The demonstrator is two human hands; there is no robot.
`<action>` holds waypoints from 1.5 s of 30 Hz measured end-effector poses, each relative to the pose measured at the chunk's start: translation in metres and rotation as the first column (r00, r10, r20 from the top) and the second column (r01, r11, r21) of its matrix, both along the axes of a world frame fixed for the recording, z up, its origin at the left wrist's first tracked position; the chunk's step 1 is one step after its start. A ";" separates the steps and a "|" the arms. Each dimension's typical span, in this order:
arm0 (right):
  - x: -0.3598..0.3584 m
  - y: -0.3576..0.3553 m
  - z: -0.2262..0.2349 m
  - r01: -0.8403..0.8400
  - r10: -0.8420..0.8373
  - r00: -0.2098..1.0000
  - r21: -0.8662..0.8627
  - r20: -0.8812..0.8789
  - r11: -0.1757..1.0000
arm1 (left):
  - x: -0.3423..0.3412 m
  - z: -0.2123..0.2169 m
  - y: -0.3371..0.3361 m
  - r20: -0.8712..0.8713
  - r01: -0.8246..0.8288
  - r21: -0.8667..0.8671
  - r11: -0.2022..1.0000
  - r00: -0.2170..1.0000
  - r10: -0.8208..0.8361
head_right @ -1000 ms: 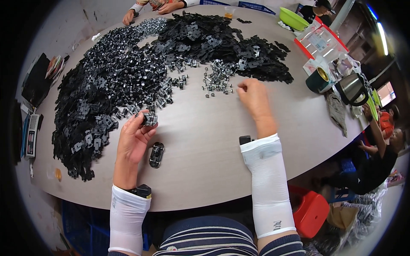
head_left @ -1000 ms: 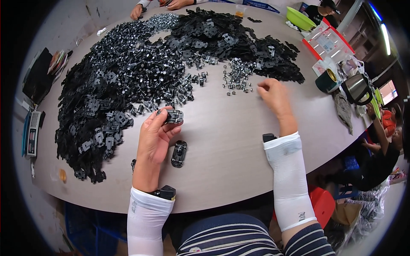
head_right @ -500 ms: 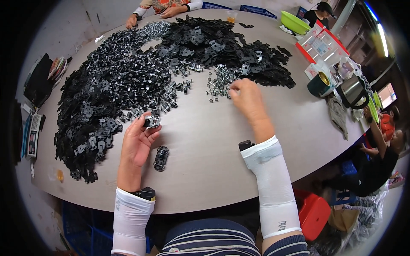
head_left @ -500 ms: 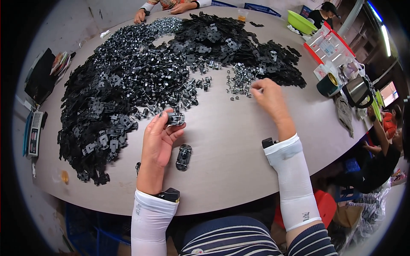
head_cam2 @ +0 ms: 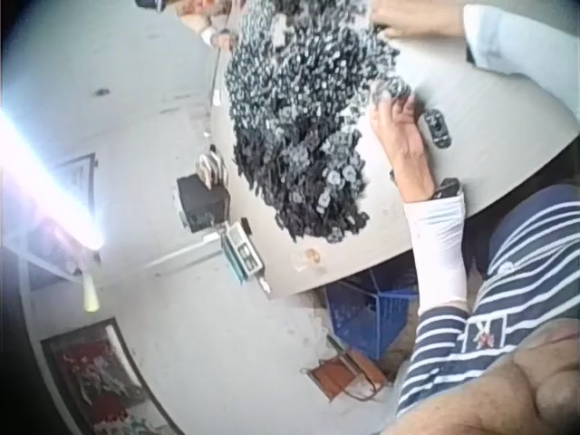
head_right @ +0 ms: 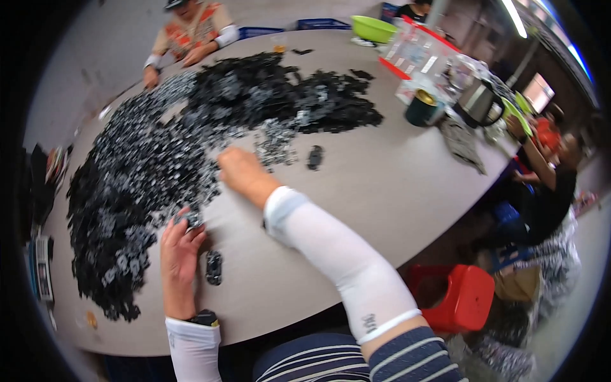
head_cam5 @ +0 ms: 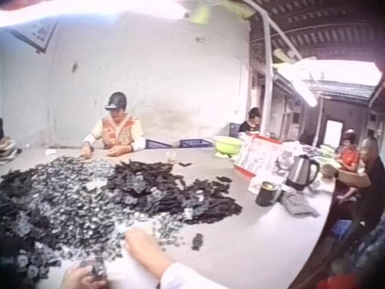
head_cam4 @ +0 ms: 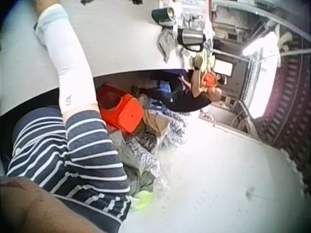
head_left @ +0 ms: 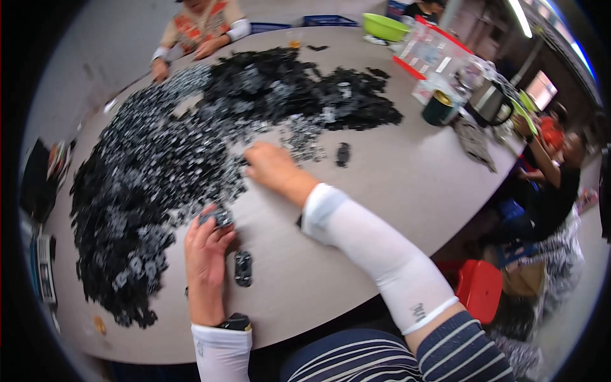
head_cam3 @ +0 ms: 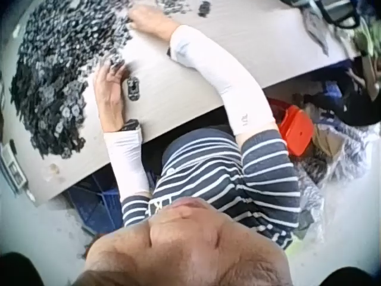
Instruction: Sort and assemble small plastic and metal components at a workshop table.
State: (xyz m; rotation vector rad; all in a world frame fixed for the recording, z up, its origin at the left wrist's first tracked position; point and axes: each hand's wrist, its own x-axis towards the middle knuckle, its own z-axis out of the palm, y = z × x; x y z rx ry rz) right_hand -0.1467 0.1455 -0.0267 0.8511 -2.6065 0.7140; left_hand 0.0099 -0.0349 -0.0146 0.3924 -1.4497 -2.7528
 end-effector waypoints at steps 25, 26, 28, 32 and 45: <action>0.033 0.024 0.015 0.095 -0.036 0.974 -0.260 0.223 0.961 | -0.002 0.003 0.004 0.017 0.045 -0.102 0.994 0.999 -0.044; 0.037 0.030 0.023 0.111 0.000 0.942 -0.313 0.335 0.943 | -0.002 0.004 0.006 0.021 0.042 -0.110 0.993 0.999 -0.040; 0.046 0.040 0.032 0.145 0.117 0.777 -0.356 0.618 0.923 | -0.004 0.005 0.008 0.014 0.076 -0.107 0.991 0.997 -0.075; 0.050 0.044 0.027 0.128 0.137 0.556 -0.247 0.820 0.961 | -0.005 0.004 0.010 0.016 0.076 -0.102 0.992 0.997 -0.075; 0.058 0.048 0.027 -0.015 0.039 0.926 -0.066 0.375 0.998 | -0.004 0.005 0.011 0.014 0.063 -0.152 0.986 0.998 -0.062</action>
